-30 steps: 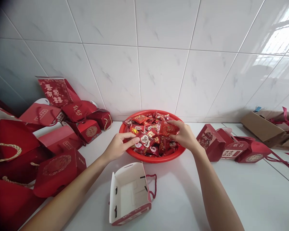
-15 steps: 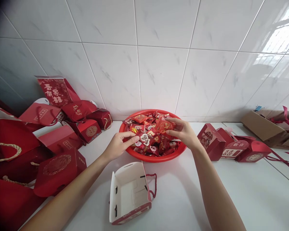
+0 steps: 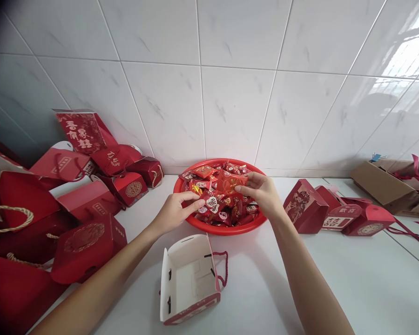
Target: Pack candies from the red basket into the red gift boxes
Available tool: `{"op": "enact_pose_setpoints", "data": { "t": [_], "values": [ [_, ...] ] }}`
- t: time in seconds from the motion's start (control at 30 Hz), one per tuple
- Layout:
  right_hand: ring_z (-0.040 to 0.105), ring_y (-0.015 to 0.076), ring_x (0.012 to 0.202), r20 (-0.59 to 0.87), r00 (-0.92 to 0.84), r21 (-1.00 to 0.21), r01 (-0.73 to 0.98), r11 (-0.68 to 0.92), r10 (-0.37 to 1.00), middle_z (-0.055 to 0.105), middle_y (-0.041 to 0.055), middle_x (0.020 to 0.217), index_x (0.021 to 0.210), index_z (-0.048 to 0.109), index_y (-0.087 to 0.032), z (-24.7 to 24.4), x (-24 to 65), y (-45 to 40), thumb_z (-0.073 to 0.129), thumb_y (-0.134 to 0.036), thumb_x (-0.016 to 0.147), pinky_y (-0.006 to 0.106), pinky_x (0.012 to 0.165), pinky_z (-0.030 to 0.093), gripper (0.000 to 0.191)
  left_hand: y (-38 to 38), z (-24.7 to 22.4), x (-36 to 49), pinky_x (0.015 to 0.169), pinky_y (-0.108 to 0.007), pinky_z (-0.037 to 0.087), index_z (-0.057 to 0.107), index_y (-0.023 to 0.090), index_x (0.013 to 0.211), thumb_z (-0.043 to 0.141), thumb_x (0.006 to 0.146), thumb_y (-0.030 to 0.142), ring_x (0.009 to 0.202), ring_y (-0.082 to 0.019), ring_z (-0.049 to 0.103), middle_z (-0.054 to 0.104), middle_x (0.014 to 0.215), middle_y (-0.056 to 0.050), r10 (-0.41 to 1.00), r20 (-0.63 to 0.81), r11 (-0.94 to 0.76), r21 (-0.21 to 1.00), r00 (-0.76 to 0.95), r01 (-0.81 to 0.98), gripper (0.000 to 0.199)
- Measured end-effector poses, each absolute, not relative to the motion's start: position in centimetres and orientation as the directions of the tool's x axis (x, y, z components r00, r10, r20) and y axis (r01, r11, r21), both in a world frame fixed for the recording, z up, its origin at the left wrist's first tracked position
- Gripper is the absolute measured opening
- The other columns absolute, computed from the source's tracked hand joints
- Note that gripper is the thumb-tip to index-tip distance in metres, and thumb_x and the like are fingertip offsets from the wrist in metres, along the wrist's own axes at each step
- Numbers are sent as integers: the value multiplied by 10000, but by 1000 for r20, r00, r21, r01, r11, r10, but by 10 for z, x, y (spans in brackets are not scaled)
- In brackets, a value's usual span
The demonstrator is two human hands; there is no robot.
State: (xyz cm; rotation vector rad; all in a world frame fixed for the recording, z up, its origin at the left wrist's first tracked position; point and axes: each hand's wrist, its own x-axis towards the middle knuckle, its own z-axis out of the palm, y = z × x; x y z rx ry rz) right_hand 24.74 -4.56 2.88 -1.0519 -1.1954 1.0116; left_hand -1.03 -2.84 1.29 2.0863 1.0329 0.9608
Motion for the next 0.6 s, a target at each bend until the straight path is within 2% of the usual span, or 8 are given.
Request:
{"op": "enact_pose_setpoints", "data": {
  "t": [0.17,0.33,0.5,0.6],
  "values": [
    [718,197,819,200,-6,-975,-95,199,980,762,2,869,902,600,-239,26,238,-50,906,-347,700,324,716,568,383,-29,13,-10,736,-278,471,738,186,793,595,910,438,762,-191,665,751,799,-22,840,336,-512,751,427,416,313],
    [729,211,836,217,-5,-965,-149,214,976,770,15,894,937,615,-240,26,228,-52,896,-351,718,351,752,587,373,-29,12,-10,740,-289,504,751,190,925,620,890,447,797,-212,703,788,871,-29,859,292,-469,777,420,420,291],
    [738,217,877,201,-34,-963,-188,191,979,792,50,987,1037,702,-224,26,222,-52,891,-362,715,369,833,586,398,-28,11,-9,749,-298,511,760,200,897,627,879,432,827,-223,722,801,888,-36,856,306,-485,756,417,440,268],
    [740,229,919,185,-96,-970,-177,166,978,794,62,1028,1035,728,-208,25,220,-52,892,-357,701,391,900,581,401,-29,11,-9,759,-305,502,757,204,880,618,888,426,836,-223,715,799,906,-35,848,326,-506,733,418,455,262]
  ]
}}
